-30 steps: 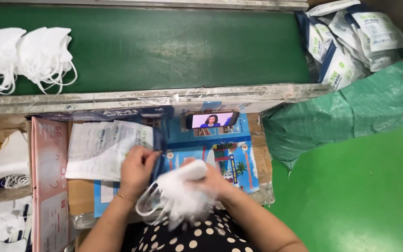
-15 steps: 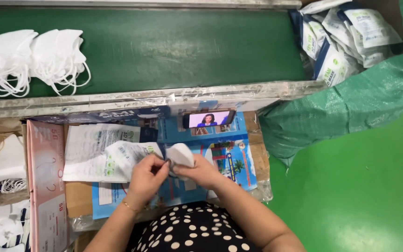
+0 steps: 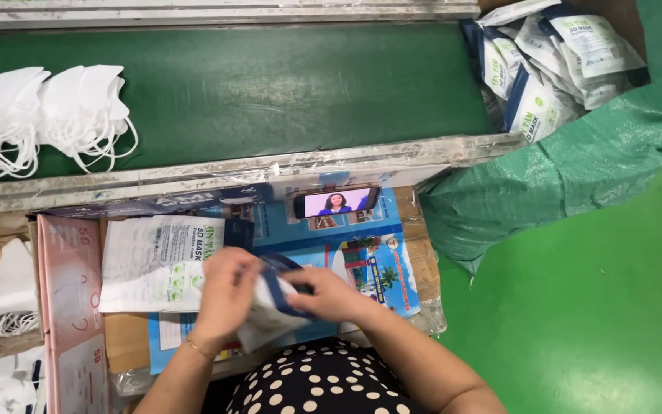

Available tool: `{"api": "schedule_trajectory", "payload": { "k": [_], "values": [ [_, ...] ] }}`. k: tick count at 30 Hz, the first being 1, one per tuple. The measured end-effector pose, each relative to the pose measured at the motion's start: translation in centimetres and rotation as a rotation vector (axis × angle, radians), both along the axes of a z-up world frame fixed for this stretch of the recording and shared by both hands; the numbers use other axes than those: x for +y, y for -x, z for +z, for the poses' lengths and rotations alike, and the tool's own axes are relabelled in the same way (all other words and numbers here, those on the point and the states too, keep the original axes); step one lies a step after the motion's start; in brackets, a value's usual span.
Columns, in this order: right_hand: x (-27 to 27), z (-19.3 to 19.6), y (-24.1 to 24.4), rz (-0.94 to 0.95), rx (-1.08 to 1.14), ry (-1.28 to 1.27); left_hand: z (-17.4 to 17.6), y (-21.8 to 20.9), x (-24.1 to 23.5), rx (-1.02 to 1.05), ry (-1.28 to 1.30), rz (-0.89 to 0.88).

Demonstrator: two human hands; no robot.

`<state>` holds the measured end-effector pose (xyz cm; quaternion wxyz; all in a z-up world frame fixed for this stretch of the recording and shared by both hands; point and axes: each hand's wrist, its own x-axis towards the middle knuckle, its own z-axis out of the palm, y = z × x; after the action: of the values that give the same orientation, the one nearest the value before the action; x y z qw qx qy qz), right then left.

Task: Packaging face masks into plastic bags and larger boxes at a conveyor belt.

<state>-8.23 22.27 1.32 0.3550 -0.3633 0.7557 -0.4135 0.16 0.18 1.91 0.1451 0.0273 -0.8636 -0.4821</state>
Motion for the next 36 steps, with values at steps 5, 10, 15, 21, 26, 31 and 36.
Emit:
{"api": "schedule_trajectory", "payload": {
  "k": [5,10,15,21,26,31,36],
  "values": [
    [0.3,2.0,-0.7,-0.114,0.028,0.050,3.1,0.2,-0.6,-0.188,-0.125,-0.006],
    [0.2,3.1,-0.5,0.004,0.259,0.150,5.2,0.0,-0.2,-0.133,0.156,-0.214],
    [-0.5,2.8,-0.9,-0.220,-0.082,0.317,5.1,-0.7,1.6,-0.071,0.219,-0.218],
    [-0.2,2.2,-0.5,-0.142,0.086,0.206,6.4,-0.9,0.9,-0.051,0.191,-0.169],
    [0.8,1.5,0.1,-0.055,0.351,0.143,6.6,-1.2,0.4,-0.136,0.144,-0.085],
    [4.9,-0.6,2.4,-0.118,0.269,0.086,5.4,0.4,-2.4,-0.048,0.106,0.024],
    [10.7,0.6,8.1,-1.083,0.594,0.448,5.8,6.9,-11.5,0.244,0.451,0.271]
  ]
}}
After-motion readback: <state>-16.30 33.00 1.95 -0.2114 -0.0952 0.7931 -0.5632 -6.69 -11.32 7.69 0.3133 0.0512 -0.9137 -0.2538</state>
